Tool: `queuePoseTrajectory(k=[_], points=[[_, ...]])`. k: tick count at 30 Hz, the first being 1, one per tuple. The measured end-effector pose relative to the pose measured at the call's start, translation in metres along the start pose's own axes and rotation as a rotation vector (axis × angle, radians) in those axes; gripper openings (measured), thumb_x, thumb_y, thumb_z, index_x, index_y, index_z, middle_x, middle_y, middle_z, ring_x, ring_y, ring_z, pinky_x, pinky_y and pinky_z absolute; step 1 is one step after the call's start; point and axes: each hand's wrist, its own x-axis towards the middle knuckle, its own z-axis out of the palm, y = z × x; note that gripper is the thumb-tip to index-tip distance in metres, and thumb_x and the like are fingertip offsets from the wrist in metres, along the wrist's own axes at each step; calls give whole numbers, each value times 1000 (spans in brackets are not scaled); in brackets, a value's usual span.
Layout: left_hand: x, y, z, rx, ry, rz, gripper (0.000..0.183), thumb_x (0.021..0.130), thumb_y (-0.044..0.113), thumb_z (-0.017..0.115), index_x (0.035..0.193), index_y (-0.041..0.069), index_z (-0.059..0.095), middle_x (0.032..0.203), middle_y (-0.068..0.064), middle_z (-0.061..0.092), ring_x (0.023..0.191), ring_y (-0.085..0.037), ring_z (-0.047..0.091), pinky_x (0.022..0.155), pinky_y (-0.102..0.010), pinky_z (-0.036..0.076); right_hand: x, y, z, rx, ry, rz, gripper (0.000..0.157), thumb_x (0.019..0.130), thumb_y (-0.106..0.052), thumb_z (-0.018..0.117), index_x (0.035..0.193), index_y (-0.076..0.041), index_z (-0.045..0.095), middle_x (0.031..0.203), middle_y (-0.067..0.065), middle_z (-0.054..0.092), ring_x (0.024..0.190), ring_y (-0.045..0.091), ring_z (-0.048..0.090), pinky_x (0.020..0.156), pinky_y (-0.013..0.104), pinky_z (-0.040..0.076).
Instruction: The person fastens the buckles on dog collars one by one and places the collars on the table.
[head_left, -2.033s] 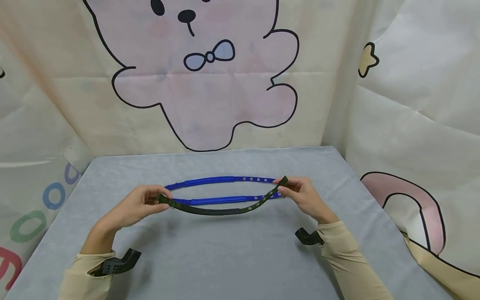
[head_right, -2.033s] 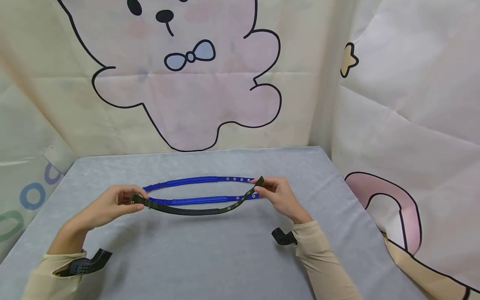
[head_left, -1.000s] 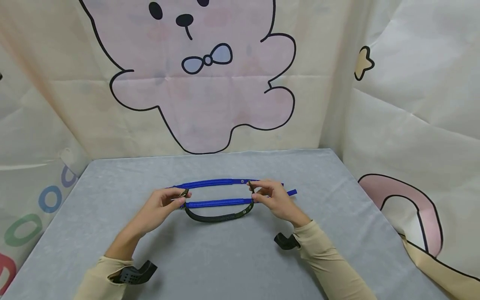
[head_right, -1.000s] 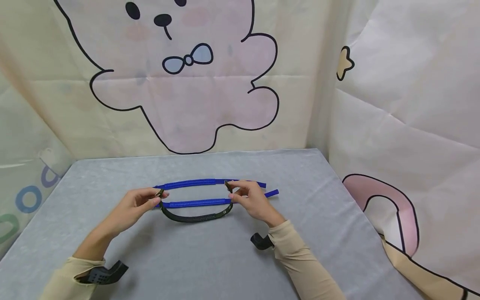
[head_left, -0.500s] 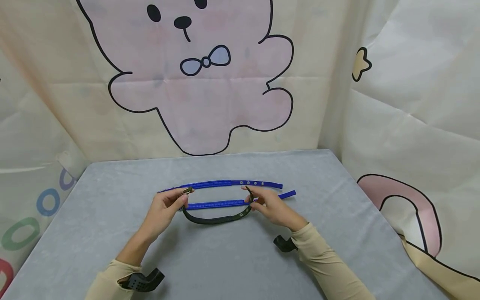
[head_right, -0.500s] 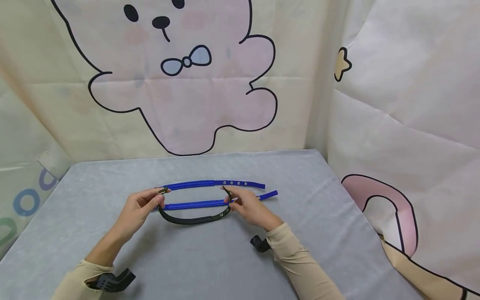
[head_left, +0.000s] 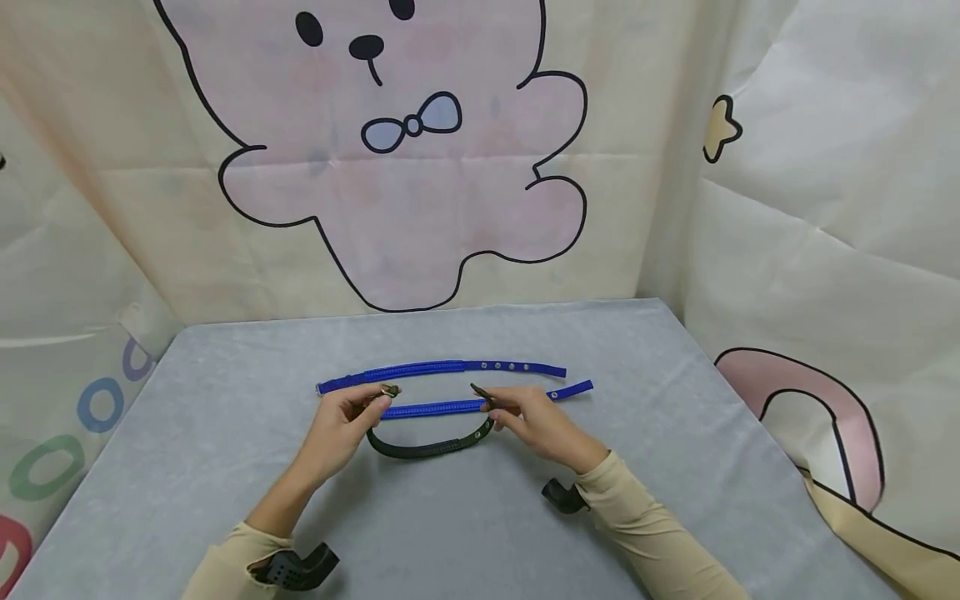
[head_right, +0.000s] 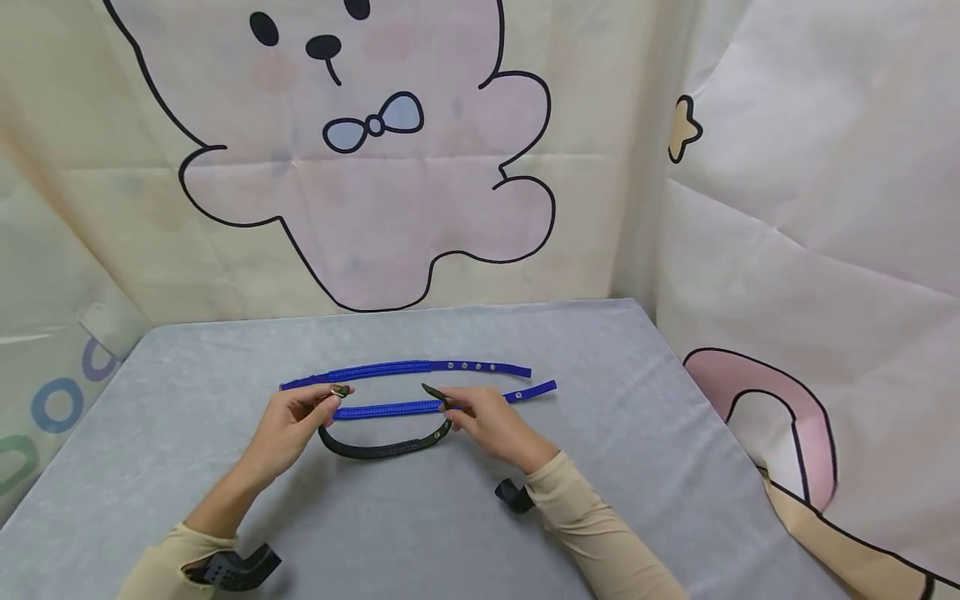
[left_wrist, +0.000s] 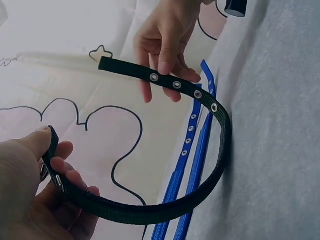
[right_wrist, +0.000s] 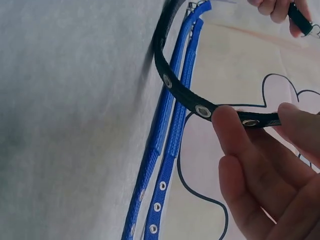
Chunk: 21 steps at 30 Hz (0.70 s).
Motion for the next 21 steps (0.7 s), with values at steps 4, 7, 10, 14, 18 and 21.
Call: queuePoseTrajectory(k=[4,7,10,14,18,21], points=[[0,-2,2,-8,7,40,21,100,6,62,116,-2,73,84,12,63,67,-2,48,57,-23,44,0,-4,3,-13,-19,-10,35,103,-9,57,136,0,61,112,17,73,85,23,72,72,23,52],[0,-4,4,-5,7,55,21,99,6,63,116,-1,73,94,18,68,68,-1,48,56,-22,44,0,-7,6,-1,-29,-13,34,103,-11,57,134,2,62,112,19,72,84,28,71,68,22,51],[0,-5,7,9,3,59,20,98,6,64,115,1,74,99,19,69,67,-1,47,55,-22,43,-1,-9,9,-5,-33,-13,35,104,-13,56,135,1,62,113,18,71,83,25,70,69,21,51],[0,-1,11,15,-11,42,19,98,7,65,113,2,75,94,13,69,66,-2,47,55,-23,43,-1,-12,12,-32,-24,-18,34,103,-16,58,134,-3,64,109,12,72,80,11,65,68,22,51],[-2,3,14,36,-30,2,19,98,11,66,113,5,76,93,6,69,64,-3,44,55,-24,40,-2,-14,16,-55,11,-23,33,102,-19,61,132,-5,65,103,6,74,78,6,64,66,22,50],[-3,4,16,48,-36,-18,19,98,13,66,114,6,76,95,4,71,62,-3,42,54,-24,38,-2,-14,19,-68,52,-33,33,101,-20,62,130,-4,65,102,5,76,81,8,68,67,21,50]])
